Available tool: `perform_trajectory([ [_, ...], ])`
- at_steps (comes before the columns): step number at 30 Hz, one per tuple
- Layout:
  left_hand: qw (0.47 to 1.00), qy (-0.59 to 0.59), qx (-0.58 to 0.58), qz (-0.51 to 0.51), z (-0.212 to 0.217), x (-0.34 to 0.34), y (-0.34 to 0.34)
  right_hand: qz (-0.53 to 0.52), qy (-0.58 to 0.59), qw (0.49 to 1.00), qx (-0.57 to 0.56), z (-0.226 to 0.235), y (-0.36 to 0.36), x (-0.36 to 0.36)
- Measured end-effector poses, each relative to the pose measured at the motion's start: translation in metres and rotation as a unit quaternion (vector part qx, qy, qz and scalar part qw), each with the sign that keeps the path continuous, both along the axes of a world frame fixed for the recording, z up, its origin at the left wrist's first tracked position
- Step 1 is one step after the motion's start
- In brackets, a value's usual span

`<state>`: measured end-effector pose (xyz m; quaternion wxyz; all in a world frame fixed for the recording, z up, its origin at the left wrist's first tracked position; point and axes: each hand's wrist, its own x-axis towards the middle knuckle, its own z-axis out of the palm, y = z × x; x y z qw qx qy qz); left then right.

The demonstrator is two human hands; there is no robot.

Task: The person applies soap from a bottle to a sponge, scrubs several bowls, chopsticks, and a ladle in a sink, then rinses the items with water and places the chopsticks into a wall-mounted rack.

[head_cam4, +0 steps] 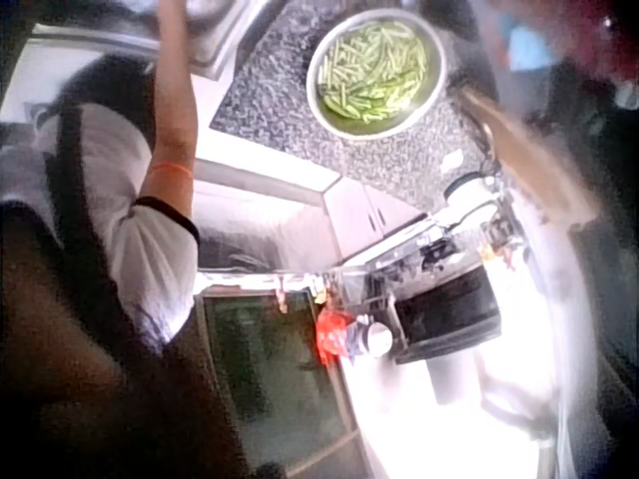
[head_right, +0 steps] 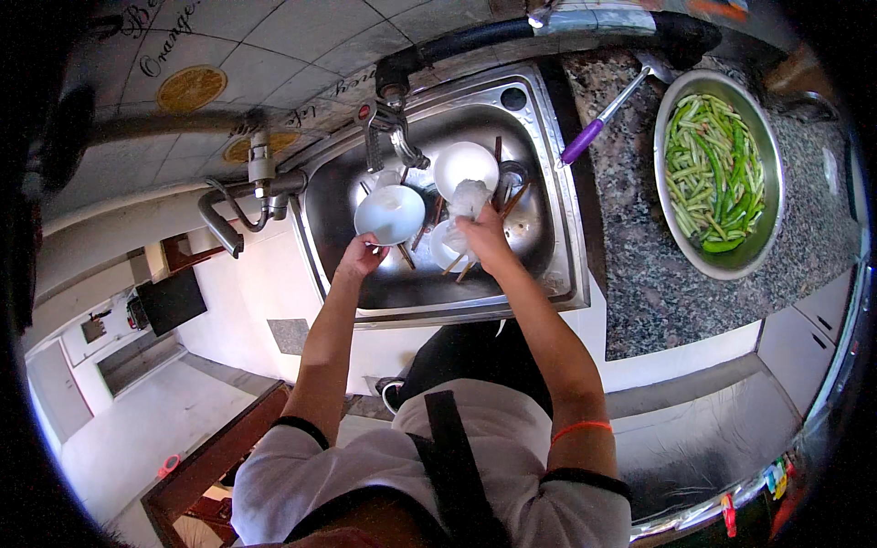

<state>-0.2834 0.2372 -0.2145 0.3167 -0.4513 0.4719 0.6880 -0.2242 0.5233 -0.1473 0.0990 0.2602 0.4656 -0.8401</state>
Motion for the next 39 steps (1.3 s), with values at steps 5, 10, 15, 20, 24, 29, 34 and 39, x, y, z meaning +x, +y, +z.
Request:
perform_trajectory([
  [5, 0.979, 0.118, -0.129, -0.105, 0.069, -0.004, 0.029, 0.103, -0.032, 0.994, 0.033, 0.001, -0.04, -0.019],
  [10, 0.956, 0.207, -0.139, -0.152, 0.095, 0.0, 0.066, 0.095, 0.002, 0.988, -0.123, -0.002, -0.102, -0.049],
  [15, 0.93, 0.326, -0.139, -0.093, 0.056, -0.006, 0.047, 0.146, 0.154, 0.967, 0.14, 0.012, -0.138, -0.047],
  [20, 0.964, 0.212, 0.008, -0.158, 0.103, -0.011, 0.029, 0.424, 0.376, 0.736, 0.371, 0.004, -0.087, -0.023],
  [24, 0.976, 0.152, -0.023, -0.152, 0.107, -0.006, 0.039, 0.413, 0.292, 0.761, 0.407, 0.0, -0.086, -0.029],
  [29, 0.989, 0.089, 0.084, -0.08, 0.112, 0.005, 0.048, 0.22, 0.188, 0.951, 0.109, 0.028, -0.13, -0.046],
  [34, 0.983, 0.134, -0.045, -0.117, 0.118, 0.022, 0.054, 0.191, 0.348, 0.7, 0.594, 0.008, -0.115, -0.072],
  [39, 0.941, 0.325, -0.067, -0.074, 0.094, 0.001, 0.03, 0.253, 0.158, 0.747, 0.595, -0.032, -0.089, -0.044],
])
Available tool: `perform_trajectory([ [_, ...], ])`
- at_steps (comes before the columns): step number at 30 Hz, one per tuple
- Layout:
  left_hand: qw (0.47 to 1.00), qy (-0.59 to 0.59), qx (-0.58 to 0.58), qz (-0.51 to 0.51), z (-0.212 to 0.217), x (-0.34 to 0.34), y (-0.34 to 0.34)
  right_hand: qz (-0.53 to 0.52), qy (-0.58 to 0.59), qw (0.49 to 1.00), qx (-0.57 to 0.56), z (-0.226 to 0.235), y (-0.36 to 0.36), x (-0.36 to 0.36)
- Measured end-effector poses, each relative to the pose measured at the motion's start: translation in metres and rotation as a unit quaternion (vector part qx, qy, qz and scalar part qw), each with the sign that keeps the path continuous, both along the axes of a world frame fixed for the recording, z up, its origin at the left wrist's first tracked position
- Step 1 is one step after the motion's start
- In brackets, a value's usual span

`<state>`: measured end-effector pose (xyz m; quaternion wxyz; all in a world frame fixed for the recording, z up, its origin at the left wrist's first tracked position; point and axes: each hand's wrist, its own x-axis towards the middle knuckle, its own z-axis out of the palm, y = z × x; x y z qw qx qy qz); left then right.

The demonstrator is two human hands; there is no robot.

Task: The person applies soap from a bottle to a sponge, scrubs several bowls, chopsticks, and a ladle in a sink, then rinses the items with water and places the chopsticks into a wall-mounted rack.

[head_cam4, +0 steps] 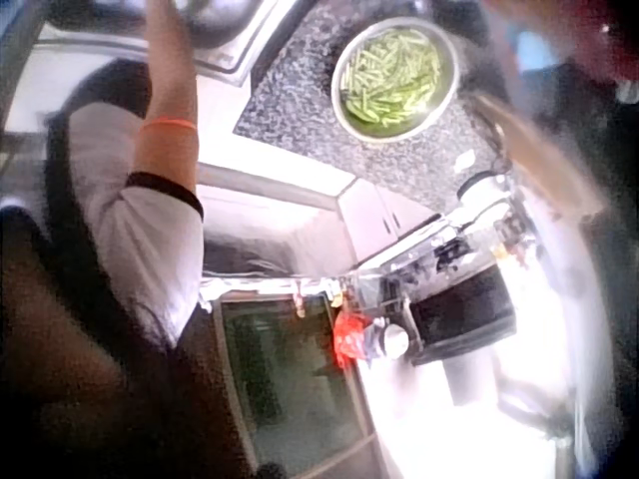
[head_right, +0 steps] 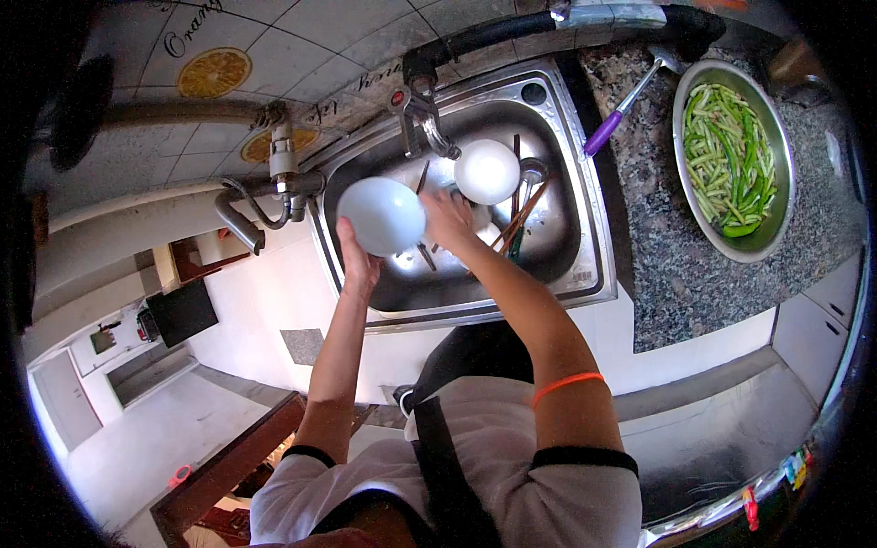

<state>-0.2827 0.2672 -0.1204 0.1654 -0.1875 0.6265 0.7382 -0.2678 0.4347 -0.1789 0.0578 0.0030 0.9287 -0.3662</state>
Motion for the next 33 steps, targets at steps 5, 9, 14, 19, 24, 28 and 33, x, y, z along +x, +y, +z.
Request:
perform_trajectory([
  [5, 0.991, -0.051, 0.048, 0.114, 0.016, -0.022, 0.021, -0.08, -0.145, 0.972, -0.166, -0.029, 0.003, 0.053],
  [9, 0.983, -0.151, 0.035, 0.096, 0.009, -0.011, 0.027, -0.206, -0.093, 0.908, -0.353, -0.008, 0.006, 0.056],
  [14, 0.941, -0.299, 0.158, 0.01, -0.058, 0.012, 0.012, -0.145, 0.116, 0.93, -0.317, 0.076, -0.01, 0.063],
  [19, 0.852, -0.273, 0.446, -0.014, 0.0, 0.036, 0.055, -0.015, 0.195, 0.975, -0.107, 0.082, -0.018, 0.059],
  [24, 0.852, -0.411, 0.322, 0.017, -0.001, 0.037, 0.03, -0.079, 0.194, 0.972, -0.103, 0.123, 0.009, 0.013],
  [28, 0.869, -0.404, 0.285, -0.012, 0.01, 0.029, 0.041, -0.166, -0.091, 0.928, -0.321, 0.095, 0.041, -0.038],
  [33, 0.843, -0.414, 0.319, -0.129, 0.011, 0.038, 0.035, -0.178, -0.322, 0.566, -0.738, 0.051, 0.07, -0.028],
])
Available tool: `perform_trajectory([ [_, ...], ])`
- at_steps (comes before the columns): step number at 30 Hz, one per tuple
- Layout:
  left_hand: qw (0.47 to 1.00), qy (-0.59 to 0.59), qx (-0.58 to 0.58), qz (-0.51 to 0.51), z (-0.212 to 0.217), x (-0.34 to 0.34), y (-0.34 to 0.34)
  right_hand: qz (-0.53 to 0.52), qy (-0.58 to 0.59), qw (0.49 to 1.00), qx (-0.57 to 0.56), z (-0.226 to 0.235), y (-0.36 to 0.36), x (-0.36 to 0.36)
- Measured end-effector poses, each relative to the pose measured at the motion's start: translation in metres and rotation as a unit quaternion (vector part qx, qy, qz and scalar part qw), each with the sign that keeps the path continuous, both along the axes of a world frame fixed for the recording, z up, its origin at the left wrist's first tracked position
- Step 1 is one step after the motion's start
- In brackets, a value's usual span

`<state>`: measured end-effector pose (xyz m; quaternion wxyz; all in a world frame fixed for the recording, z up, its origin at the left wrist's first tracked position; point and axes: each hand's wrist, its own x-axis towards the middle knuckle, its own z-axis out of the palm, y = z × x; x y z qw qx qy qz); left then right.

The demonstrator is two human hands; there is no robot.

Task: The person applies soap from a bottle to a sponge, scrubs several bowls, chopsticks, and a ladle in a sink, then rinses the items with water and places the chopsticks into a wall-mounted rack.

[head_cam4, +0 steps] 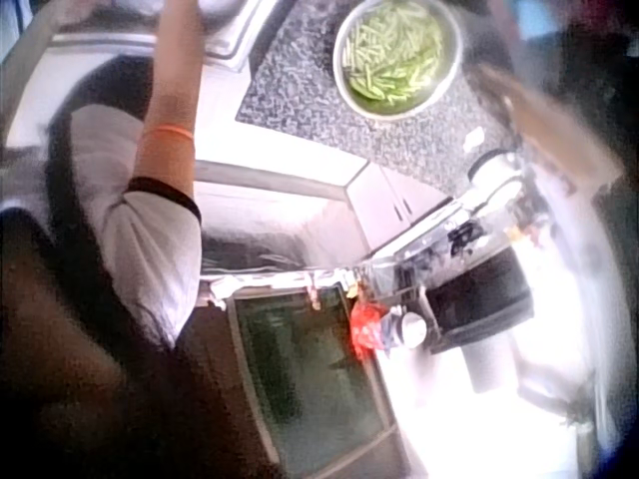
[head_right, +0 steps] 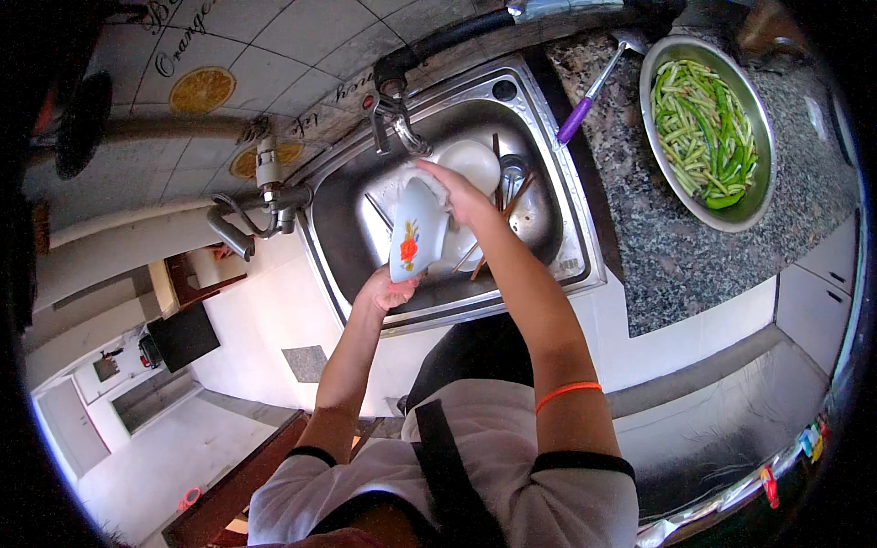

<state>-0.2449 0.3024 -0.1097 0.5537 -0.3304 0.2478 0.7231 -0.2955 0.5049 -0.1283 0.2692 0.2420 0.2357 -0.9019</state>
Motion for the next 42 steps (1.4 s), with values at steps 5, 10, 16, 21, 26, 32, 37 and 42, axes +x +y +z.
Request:
perform_trajectory([
  [5, 0.999, 0.036, -0.014, 0.034, -0.016, 0.006, 0.011, -0.179, -0.059, 0.968, -0.163, -0.017, -0.04, 0.038],
  [10, 0.973, 0.147, -0.176, 0.007, -0.008, 0.001, 0.031, -0.268, -0.102, 0.95, -0.126, -0.033, -0.07, 0.059],
  [16, 0.792, 0.371, -0.478, -0.083, -0.046, -0.007, 0.04, -0.29, -0.175, 0.937, -0.083, -0.03, -0.076, 0.07],
  [21, 0.792, 0.424, -0.439, -0.008, -0.066, -0.03, 0.033, -0.023, -0.127, 0.974, 0.188, -0.057, -0.063, 0.099],
  [26, 0.784, 0.482, -0.383, -0.08, -0.077, -0.048, 0.056, 0.073, -0.035, 0.785, 0.614, -0.085, -0.028, 0.109],
  [32, 0.81, 0.44, -0.383, -0.066, -0.096, -0.057, 0.083, 0.032, -0.179, 0.715, 0.675, -0.087, 0.006, 0.091],
  [37, 0.875, 0.38, -0.288, -0.087, -0.103, -0.053, 0.075, -0.009, -0.115, 0.767, 0.632, -0.128, 0.015, 0.079],
  [42, 0.751, 0.464, -0.453, -0.124, -0.157, -0.054, -0.029, -0.079, -0.095, 0.824, 0.554, -0.109, 0.012, 0.066],
])
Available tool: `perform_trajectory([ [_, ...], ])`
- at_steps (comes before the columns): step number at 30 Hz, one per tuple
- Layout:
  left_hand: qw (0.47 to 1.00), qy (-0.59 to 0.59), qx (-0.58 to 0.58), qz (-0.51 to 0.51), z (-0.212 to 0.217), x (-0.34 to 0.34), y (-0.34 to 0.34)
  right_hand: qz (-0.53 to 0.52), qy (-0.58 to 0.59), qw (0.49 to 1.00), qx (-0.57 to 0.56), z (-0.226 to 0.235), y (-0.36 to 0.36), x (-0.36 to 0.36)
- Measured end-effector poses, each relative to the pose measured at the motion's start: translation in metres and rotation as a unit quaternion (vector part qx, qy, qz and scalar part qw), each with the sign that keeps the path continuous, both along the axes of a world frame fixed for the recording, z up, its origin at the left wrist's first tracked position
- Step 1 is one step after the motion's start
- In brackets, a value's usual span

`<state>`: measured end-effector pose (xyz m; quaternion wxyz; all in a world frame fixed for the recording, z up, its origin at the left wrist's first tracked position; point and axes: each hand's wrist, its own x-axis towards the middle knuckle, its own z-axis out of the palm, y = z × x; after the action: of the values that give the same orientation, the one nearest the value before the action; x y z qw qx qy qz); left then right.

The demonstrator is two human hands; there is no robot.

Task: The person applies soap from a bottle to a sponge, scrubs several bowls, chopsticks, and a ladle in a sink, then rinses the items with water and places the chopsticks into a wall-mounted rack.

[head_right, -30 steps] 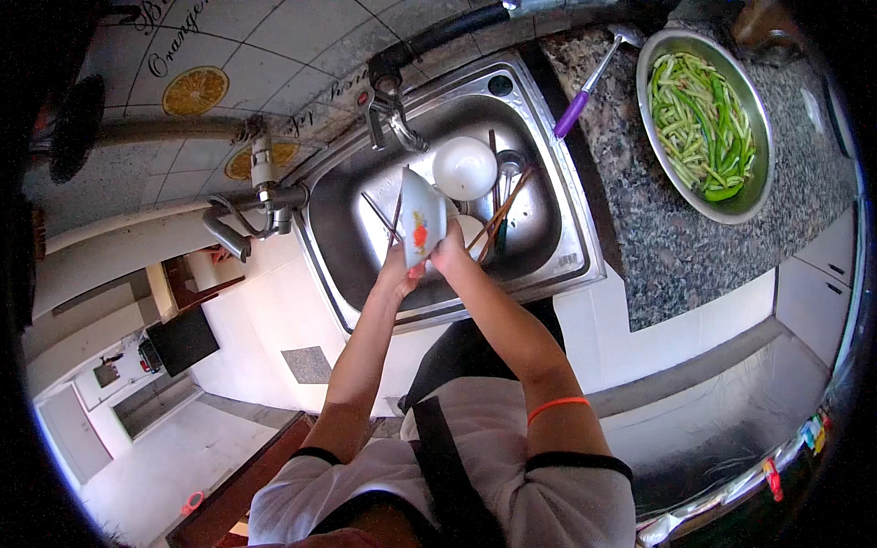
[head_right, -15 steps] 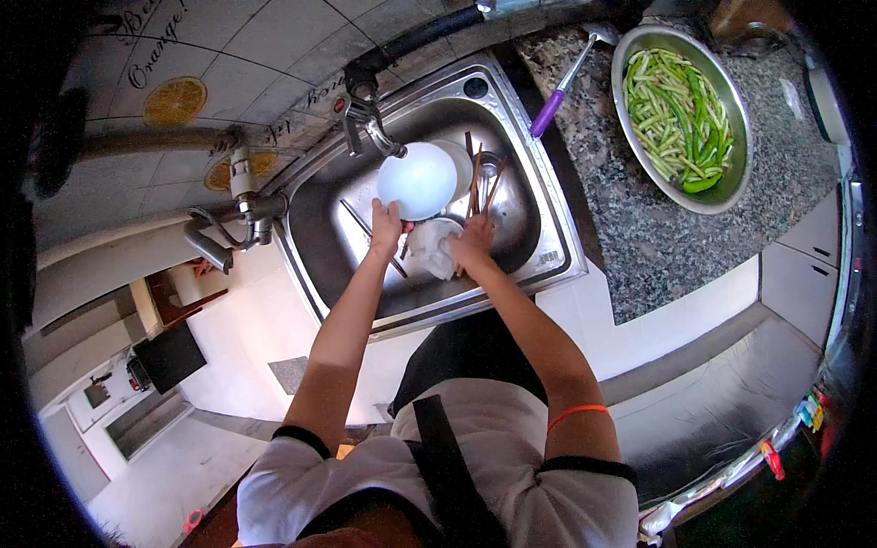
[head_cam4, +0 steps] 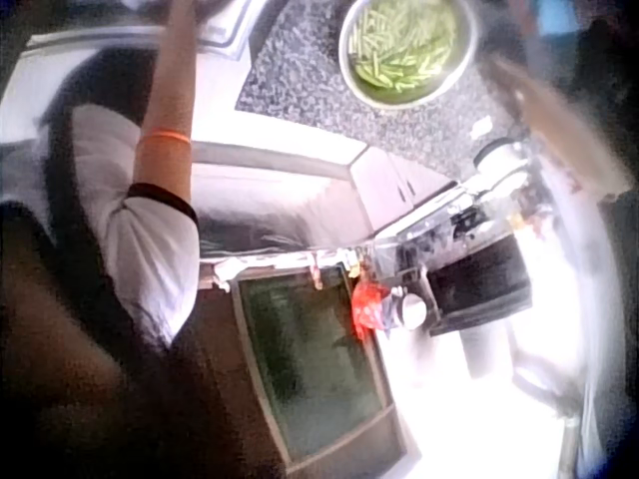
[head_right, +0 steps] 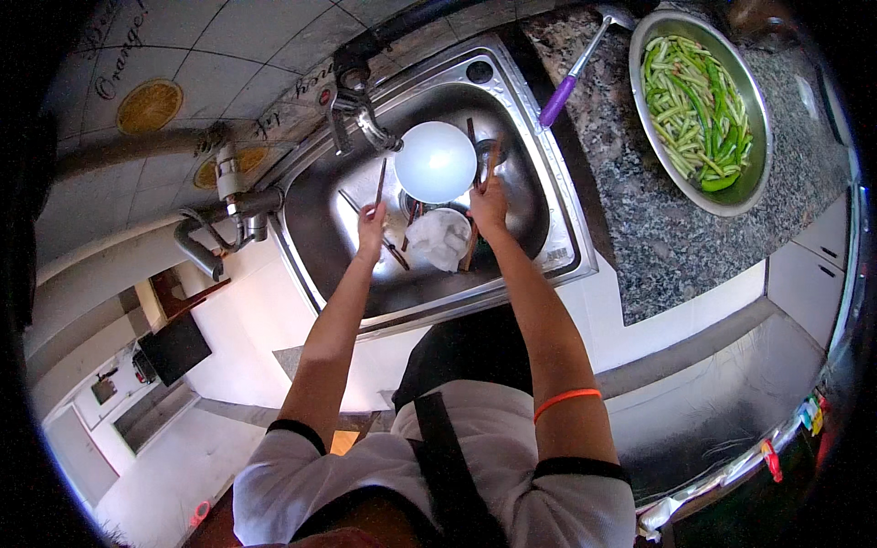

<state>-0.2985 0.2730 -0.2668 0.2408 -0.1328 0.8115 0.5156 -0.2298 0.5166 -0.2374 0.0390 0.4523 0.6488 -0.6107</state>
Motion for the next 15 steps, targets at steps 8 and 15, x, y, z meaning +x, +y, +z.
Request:
perform_trajectory([
  [8, 0.905, -0.044, -0.411, -0.098, -0.002, 0.017, 0.015, 0.194, -0.09, 0.947, 0.239, -0.025, 0.011, -0.006],
  [15, 0.906, 0.049, -0.351, -0.231, 0.002, 0.012, 0.052, 0.226, -0.18, 0.916, 0.277, -0.022, -0.001, -0.015],
])
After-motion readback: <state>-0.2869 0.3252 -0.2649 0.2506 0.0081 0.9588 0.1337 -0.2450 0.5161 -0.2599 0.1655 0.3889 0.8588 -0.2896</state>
